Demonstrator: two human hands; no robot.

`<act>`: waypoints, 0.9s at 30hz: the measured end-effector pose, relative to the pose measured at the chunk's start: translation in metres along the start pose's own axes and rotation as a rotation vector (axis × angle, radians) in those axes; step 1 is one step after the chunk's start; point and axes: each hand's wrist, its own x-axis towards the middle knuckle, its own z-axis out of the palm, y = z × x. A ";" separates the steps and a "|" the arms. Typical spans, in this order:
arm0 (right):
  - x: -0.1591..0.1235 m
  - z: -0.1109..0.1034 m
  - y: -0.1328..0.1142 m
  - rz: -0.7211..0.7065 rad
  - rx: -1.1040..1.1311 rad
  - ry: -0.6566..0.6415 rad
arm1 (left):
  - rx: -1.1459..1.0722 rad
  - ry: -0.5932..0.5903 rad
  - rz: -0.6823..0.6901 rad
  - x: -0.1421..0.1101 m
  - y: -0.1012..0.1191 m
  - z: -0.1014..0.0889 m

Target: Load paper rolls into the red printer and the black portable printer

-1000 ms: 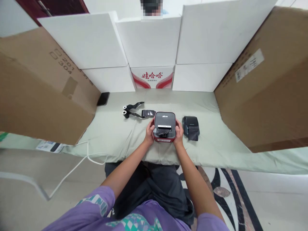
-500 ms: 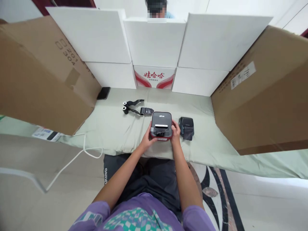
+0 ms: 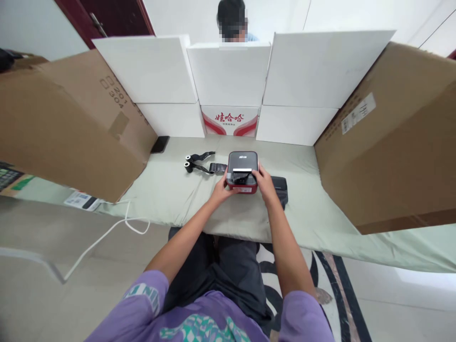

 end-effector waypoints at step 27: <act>-0.004 -0.141 0.055 0.126 0.168 0.359 | 0.823 -0.536 0.124 0.029 -0.065 0.098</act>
